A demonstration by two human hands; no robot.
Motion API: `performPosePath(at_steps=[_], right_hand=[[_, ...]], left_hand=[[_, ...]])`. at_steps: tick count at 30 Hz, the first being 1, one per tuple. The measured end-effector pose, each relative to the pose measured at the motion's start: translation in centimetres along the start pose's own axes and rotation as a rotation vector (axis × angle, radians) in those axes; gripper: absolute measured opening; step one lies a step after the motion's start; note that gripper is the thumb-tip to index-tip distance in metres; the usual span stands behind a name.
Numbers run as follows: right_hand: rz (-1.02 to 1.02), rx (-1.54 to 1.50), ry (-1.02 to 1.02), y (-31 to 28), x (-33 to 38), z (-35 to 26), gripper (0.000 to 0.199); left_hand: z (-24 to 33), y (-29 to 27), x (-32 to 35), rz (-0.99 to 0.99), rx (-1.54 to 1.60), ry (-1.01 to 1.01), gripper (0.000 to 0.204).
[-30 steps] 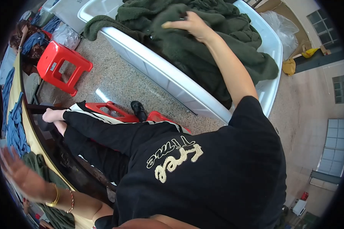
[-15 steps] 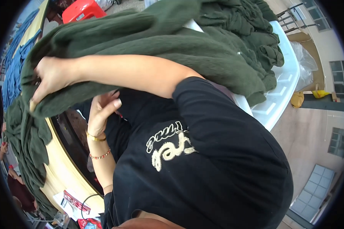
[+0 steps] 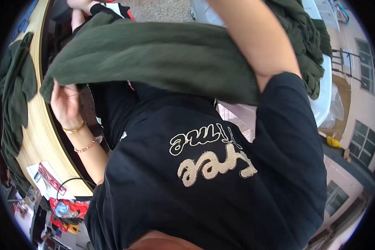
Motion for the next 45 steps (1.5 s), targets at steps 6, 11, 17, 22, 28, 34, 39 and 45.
performPosePath(at_steps=[6,11,17,22,28,34,39,45], right_hand=[[0.180,-0.115,0.359,-1.9,4.5,5.4,0.037],[0.115,-0.327,0.423,4.4,5.4,11.5,0.036],[-0.265,-0.013,0.411,11.4,3.0,14.2,0.027],[-0.470,-0.103,0.432,16.1,4.1,12.9,0.034],[-0.261,-0.340,0.447,16.1,7.4,14.3,0.040],[-0.131,0.008,0.291,18.6,9.1,12.9,0.046],[-0.145,-0.437,0.455,14.6,9.6,14.5,0.030],[-0.015,-1.069,-0.364,1.8,5.8,10.7,0.037]], left_hand=[[6.3,-9.1,4.3,0.389,-0.127,0.067,0.028],[6.9,-9.6,7.1,0.674,-0.369,0.169,0.015],[3.4,-6.9,8.5,0.822,-0.730,0.180,0.019],[3.2,-5.0,9.8,0.819,-0.999,0.238,0.031],[-2.3,1.7,5.7,0.193,-2.014,0.088,0.057],[-2.7,-0.2,1.5,-0.060,-2.506,-0.012,0.028],[0.3,3.2,0.1,0.140,-1.314,-0.319,0.022],[7.0,7.2,2.3,-0.031,-0.928,-0.082,0.040]])
Point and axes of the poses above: each hand's wrist, its own x-axis away from the middle knuckle, its own y-axis out of the palm, z = x × y, the point moved 7 cm from there along -x, towards the middle knuckle, and after that the axes turned 9 degrees about -z, right-handed, at the moved point
